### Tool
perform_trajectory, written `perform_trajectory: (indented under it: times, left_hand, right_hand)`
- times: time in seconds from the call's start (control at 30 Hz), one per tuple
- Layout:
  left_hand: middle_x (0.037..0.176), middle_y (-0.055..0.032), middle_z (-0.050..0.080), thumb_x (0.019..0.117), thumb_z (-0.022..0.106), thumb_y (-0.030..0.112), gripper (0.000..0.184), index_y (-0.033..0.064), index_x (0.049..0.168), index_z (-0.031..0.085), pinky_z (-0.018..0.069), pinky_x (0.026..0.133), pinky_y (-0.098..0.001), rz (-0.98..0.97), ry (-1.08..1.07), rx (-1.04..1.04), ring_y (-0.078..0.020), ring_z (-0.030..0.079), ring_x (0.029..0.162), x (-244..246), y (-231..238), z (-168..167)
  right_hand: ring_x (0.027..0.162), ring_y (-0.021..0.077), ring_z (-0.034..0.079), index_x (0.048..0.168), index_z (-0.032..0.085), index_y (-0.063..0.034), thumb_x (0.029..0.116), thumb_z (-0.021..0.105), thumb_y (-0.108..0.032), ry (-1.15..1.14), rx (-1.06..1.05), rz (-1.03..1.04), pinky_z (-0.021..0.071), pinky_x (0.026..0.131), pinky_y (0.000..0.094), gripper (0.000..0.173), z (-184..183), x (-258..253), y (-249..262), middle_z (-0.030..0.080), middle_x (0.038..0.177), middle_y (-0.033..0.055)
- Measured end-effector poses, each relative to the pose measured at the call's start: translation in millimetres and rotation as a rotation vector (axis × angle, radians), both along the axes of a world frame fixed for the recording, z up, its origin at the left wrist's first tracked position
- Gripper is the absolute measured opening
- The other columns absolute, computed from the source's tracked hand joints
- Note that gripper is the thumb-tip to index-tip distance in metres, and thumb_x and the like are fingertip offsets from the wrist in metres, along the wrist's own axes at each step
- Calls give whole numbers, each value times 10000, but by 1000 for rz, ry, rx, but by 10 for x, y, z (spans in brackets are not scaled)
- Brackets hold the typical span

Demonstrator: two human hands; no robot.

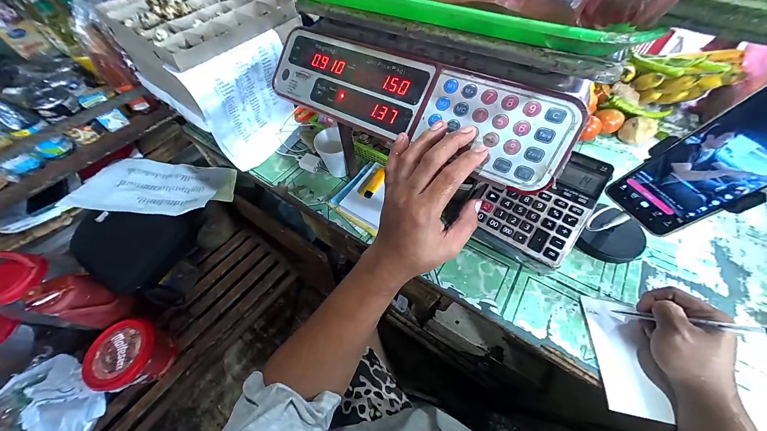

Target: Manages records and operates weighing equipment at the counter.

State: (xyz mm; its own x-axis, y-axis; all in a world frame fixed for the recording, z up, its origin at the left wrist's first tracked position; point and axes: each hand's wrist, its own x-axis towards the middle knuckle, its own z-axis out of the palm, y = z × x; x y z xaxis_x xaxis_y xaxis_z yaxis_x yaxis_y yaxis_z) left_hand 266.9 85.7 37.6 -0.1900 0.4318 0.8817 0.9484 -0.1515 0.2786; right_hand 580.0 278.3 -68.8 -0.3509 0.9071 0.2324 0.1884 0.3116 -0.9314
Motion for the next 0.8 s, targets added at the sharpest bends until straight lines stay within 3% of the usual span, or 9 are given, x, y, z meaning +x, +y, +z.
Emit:
perform_trajectory:
  times: [0.8]
  left_hand:
    - [1437,-135,595,858,686,170,419,58,1262,692,181,1243,-632,9,-2,10,-343,406,1470,11,7,-17]
  right_hand:
    - [484,-42,466,698,580,-175,896,441,-49,18,10,-1,381,457,129,272,24,-22,-32,541,597,-132]
